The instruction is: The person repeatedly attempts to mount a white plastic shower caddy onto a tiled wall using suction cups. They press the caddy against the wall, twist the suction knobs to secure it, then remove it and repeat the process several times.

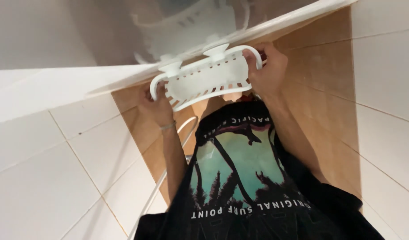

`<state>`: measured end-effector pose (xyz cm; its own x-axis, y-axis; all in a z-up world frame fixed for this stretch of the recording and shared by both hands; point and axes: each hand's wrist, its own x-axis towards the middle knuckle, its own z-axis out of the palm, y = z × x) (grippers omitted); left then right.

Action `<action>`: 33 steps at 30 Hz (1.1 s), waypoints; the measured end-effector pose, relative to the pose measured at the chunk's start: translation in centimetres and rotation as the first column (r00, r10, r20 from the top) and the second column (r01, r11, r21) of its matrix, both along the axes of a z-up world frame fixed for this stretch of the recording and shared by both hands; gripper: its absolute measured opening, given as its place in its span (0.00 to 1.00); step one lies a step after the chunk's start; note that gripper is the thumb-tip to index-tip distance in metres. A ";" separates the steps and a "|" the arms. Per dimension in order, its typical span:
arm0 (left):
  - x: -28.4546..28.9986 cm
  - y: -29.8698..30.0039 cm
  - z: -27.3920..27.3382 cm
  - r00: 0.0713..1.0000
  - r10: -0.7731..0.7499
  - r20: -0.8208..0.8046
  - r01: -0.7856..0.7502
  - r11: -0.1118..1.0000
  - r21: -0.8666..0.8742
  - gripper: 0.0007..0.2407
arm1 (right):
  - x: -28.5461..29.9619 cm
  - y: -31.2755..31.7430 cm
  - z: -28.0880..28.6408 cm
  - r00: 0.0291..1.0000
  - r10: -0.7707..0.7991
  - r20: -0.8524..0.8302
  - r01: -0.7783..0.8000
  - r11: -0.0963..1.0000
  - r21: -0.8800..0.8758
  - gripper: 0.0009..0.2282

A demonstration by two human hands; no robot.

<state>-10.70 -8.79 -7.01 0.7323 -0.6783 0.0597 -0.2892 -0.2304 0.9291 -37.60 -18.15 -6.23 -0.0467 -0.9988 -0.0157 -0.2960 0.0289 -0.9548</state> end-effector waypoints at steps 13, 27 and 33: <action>-1.0 0.8 -7.4 0.997 -0.046 -0.057 0.047 0.999 0.006 0.08 | -1.5 0.3 -5.2 0.996 -0.035 -0.077 0.023 0.988 -0.151 0.07; -1.4 1.4 -1.9 0.983 0.021 0.182 -0.003 0.995 -0.099 0.05 | -1.3 1.0 -4.3 0.992 0.085 0.096 -0.041 0.918 -0.395 0.08; -1.1 1.0 -1.4 1.000 0.010 0.029 -0.004 0.982 -0.190 0.05 | -0.8 1.0 -2.9 0.995 0.040 0.089 -0.013 0.959 -0.284 0.09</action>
